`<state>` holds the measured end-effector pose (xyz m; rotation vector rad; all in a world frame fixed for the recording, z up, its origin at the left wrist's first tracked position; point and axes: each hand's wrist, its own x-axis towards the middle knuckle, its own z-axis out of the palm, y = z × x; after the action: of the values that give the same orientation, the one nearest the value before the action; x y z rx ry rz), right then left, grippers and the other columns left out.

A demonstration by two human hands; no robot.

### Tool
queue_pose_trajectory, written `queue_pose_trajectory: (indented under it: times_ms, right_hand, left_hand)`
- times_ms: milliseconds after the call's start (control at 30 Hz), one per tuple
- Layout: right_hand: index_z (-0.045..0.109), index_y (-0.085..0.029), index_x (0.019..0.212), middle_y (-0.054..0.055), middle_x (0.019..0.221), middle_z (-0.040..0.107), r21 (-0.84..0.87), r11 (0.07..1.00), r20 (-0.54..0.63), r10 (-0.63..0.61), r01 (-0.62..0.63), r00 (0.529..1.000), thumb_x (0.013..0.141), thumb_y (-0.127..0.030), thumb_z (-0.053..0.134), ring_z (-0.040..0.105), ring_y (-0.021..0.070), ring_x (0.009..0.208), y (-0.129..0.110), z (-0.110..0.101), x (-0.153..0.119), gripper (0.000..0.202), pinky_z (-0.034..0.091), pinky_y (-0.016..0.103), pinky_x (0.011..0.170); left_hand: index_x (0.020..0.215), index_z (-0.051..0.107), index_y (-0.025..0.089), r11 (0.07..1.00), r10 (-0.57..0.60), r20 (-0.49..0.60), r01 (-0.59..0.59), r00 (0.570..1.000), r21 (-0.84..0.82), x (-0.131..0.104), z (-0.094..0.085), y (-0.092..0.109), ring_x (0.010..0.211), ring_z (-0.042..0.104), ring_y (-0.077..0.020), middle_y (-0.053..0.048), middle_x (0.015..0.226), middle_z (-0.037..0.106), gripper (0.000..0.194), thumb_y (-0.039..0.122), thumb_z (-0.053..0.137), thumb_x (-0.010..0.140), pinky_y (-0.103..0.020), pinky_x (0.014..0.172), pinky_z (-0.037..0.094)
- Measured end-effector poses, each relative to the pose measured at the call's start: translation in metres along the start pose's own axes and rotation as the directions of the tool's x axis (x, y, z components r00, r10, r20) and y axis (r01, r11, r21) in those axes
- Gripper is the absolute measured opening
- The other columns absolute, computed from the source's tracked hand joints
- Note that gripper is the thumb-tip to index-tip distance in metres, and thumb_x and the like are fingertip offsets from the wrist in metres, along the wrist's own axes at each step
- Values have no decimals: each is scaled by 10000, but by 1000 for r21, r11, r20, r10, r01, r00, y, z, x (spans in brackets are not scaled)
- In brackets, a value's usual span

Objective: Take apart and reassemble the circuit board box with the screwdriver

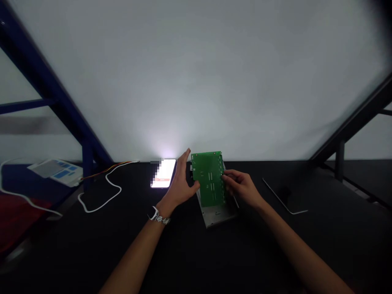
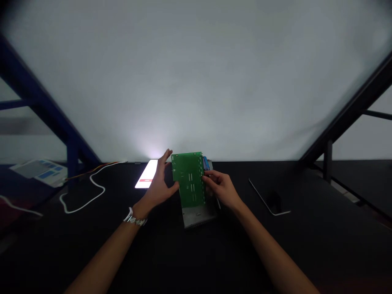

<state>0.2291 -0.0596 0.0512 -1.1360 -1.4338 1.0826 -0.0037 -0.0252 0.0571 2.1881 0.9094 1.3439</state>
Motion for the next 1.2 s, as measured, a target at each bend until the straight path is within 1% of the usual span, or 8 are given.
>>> queue_pose_trajectory:
  times_ms: [100,233,433,667,867,967,1067,1200]
  right_hand:
    - [619,-172,1086,-14,644,638,93,995,66,21,-27,998,810,-452,679,584,123,480,-3,-2,0,398,358,198,379]
    - [626,-188,1060,37,813,685,134,990,169,23,-46,985,798,-440,687,650,158,629,-6,-7,-1,368,454,219,431]
    - [659,-197,963,13,794,598,146,985,147,69,-91,987,779,-447,693,585,157,725,-4,-3,0,312,556,267,523]
    - [534,-193,835,-18,740,598,198,969,136,122,-147,983,736,-427,749,602,127,652,11,12,2,333,536,251,553]
    - [504,-217,859,-9,762,672,274,950,221,88,-148,971,703,-389,766,694,183,695,1,25,-6,350,542,291,620]
    - [516,-216,883,-10,751,674,293,943,228,93,-160,969,682,-356,786,686,180,680,1,26,-7,364,550,294,613]
    - [494,-216,883,-16,747,654,312,932,174,136,-186,975,688,-386,788,659,161,647,5,21,-4,391,548,286,570]
    - [475,-211,838,-42,693,584,232,960,57,144,-153,988,696,-409,786,577,119,596,7,7,1,395,512,236,494]
  left_hand:
    - [1523,108,307,1000,10,-14,-10,1000,-19,1,-1,3,1439,193,-337,-93,1571,201,960,123,635,741,-559,1164,238]
    - [1513,156,309,999,-12,-20,11,1000,-37,2,-4,2,1424,234,-332,-91,1547,260,917,147,645,755,-560,1155,258]
    - [1503,199,313,997,-37,-31,35,999,-75,2,-2,-1,1399,293,-326,-89,1516,325,876,260,703,788,-537,1139,304]
    - [1509,157,316,987,-77,-20,73,997,-144,-3,22,7,1379,334,-320,-127,1485,351,832,318,663,848,-516,1067,400]
    - [1500,175,309,979,-141,11,141,990,-144,-9,41,11,1360,358,-325,-136,1462,357,804,365,653,856,-516,1040,424]
    - [1459,290,285,975,-161,17,162,987,-150,-9,41,11,1317,412,-313,-133,1434,390,701,396,639,861,-495,1015,447]
    - [1319,487,243,945,-241,35,243,970,-217,-5,35,10,1186,538,-284,-119,1301,534,462,431,563,903,-449,936,493]
    - [1178,598,219,831,-450,62,443,891,-336,1,23,6,854,657,-229,-93,1022,668,408,515,499,915,-371,711,549]
